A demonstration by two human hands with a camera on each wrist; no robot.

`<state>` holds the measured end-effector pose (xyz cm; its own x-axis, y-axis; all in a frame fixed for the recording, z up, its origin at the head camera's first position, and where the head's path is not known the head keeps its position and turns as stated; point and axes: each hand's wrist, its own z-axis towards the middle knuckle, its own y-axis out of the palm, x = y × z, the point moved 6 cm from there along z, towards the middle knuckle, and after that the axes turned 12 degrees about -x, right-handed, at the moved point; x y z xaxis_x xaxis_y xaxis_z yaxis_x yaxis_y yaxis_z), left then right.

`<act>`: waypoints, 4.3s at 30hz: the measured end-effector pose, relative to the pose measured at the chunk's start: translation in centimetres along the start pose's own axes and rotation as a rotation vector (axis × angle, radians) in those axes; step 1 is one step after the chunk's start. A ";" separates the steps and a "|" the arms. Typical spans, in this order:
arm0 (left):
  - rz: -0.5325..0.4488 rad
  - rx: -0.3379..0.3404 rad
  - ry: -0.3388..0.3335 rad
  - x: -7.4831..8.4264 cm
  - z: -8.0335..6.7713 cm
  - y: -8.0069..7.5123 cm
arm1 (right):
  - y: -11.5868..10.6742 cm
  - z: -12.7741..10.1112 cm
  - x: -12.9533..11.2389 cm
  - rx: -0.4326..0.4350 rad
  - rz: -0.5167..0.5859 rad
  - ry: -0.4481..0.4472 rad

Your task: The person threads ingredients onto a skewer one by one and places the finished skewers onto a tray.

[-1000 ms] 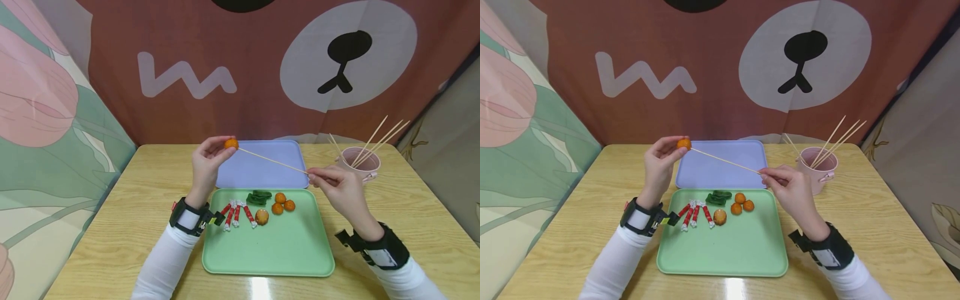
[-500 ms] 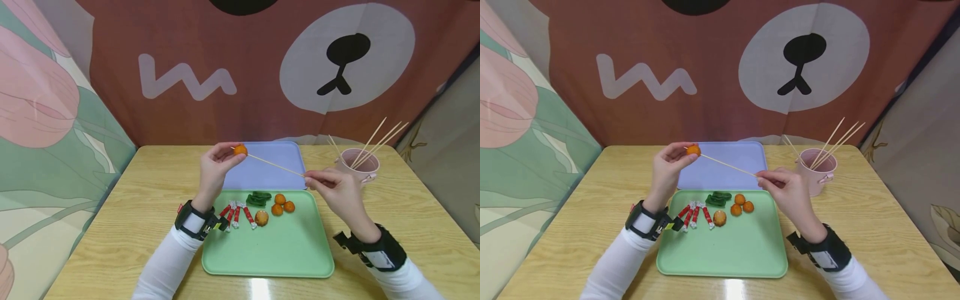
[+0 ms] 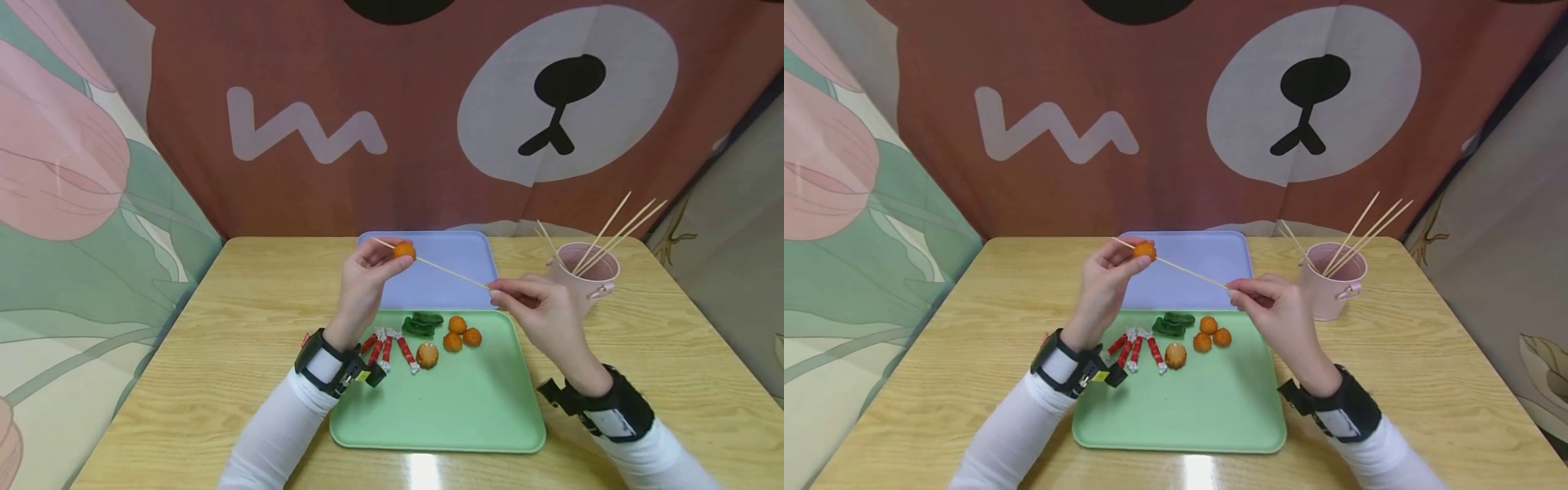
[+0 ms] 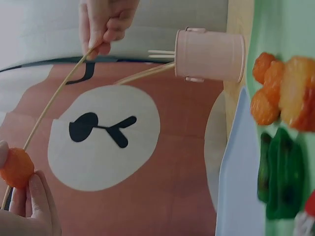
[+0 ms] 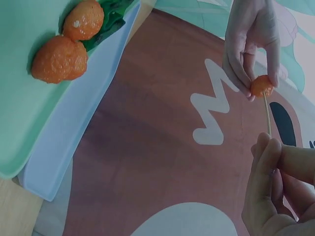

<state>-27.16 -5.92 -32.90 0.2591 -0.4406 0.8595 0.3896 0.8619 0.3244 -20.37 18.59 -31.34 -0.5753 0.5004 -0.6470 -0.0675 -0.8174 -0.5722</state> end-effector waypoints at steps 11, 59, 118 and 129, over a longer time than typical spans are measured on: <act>0.023 -0.024 -0.085 -1.5 -0.7 2.0 | 0.8 0.1 -0.2 -0.017 0.043 0.021; 0.135 -0.235 -0.228 -3.8 -1.1 6.8 | 0.9 0.3 -0.5 -0.011 0.066 0.022; 1.495 -1.145 -0.273 -11.6 -0.5 11.3 | -5.1 -2.7 3.5 0.196 -0.228 0.160; 1.084 -0.887 -0.332 -7.5 -0.4 9.1 | -4.9 -2.2 3.4 0.206 -0.203 0.137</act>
<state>-25.18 5.12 -36.51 0.6125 0.5033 0.6095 0.5809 0.2363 -0.7789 -20.18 24.96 -31.85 -0.4192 0.6812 -0.6002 -0.3411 -0.7308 -0.5912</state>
